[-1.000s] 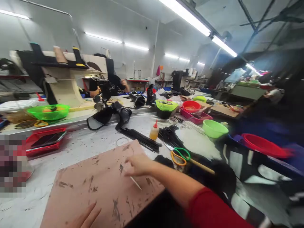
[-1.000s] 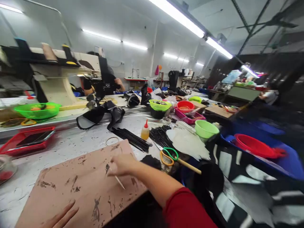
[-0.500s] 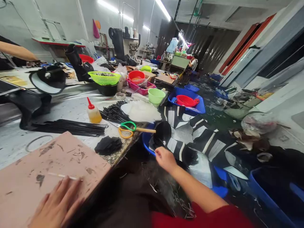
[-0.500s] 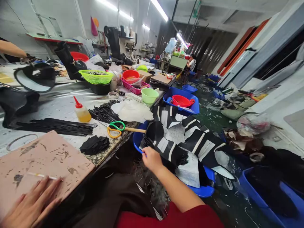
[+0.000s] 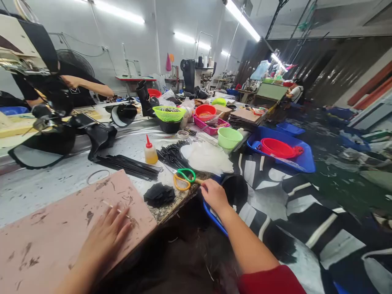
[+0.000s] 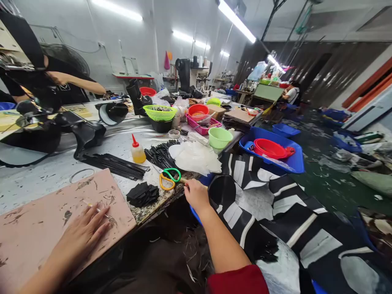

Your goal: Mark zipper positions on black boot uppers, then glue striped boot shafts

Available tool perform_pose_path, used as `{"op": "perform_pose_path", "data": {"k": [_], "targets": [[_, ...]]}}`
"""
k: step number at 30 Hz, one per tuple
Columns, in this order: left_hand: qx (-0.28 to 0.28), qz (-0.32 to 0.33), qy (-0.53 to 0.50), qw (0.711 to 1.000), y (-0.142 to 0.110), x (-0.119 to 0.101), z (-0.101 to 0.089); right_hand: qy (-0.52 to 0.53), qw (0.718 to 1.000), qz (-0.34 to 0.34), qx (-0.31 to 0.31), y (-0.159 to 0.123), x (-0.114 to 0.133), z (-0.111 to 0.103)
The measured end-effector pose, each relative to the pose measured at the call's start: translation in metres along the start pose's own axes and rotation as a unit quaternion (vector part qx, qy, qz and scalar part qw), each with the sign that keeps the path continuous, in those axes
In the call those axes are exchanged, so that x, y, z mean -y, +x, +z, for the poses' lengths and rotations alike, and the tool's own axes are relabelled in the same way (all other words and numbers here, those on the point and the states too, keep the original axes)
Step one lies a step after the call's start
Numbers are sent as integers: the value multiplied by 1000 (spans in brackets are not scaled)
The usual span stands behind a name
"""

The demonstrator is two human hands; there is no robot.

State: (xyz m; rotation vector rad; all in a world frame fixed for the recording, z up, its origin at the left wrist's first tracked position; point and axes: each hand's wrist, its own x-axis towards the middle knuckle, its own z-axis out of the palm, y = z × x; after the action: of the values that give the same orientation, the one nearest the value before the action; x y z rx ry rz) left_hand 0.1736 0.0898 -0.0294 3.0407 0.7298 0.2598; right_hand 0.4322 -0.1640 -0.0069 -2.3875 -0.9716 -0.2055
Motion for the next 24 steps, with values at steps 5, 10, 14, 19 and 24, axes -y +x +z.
{"op": "perform_pose_path", "data": {"k": [5,10,14,19,24], "targets": [[16,0,-5,1000,2,3,1,41,990,133,-30,4,-38,-11],[31,18,-10,999,28,-2,-1,90,971,213,-60,54,-65,-11],[39,20,-11,999,47,-3,1,136,953,269,-28,99,-77,-4],[15,14,-16,1000,52,-1,5,247,936,250,-20,109,-79,-6],[-38,25,-11,999,49,-4,0,393,891,200,-108,86,-81,-21]]}}
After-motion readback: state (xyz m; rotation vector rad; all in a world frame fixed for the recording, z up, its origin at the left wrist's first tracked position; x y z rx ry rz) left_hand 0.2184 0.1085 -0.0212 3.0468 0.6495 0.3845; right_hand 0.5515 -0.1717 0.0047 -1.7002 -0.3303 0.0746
